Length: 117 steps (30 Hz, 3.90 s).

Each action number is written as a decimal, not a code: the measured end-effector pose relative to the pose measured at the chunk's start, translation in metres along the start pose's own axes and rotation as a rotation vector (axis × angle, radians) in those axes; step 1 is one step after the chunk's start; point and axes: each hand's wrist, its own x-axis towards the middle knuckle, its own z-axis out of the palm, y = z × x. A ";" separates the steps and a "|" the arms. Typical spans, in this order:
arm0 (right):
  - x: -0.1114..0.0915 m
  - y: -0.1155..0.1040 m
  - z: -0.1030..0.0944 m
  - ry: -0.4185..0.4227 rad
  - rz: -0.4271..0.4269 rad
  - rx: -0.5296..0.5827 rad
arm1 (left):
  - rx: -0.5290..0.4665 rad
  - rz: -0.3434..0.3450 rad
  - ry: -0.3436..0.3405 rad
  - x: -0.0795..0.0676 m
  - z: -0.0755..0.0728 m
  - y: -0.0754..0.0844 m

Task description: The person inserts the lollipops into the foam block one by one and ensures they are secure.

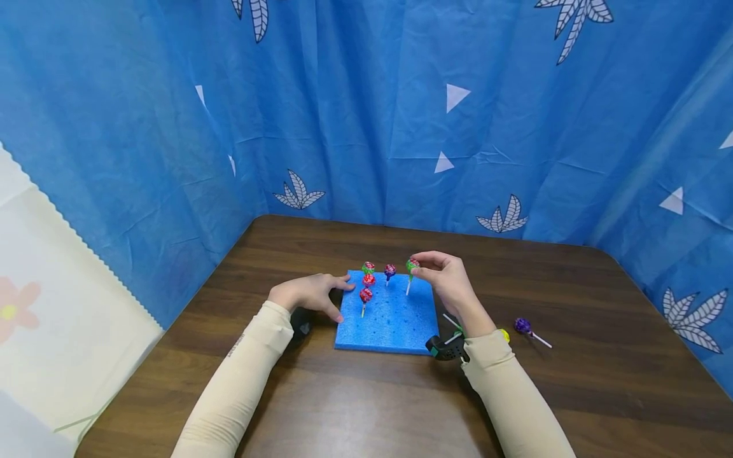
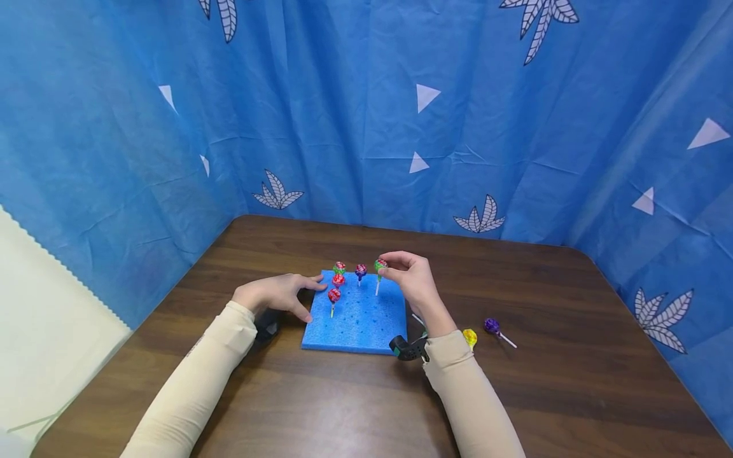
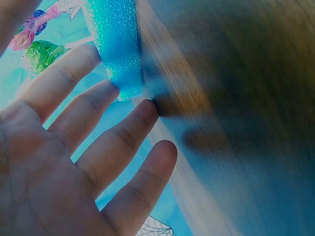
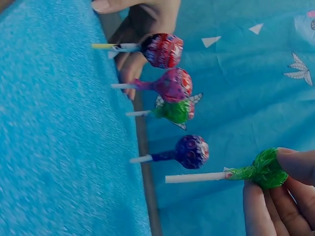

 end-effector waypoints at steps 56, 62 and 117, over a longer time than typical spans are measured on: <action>-0.004 0.019 0.039 -0.001 0.015 -0.129 | 0.000 0.014 -0.005 0.000 -0.001 0.000; -0.003 0.023 0.040 -0.023 0.003 -0.125 | 0.002 0.011 -0.003 0.000 -0.002 0.001; -0.029 0.013 -0.082 -0.139 0.075 -0.226 | -0.007 -0.003 0.001 -0.001 0.000 0.003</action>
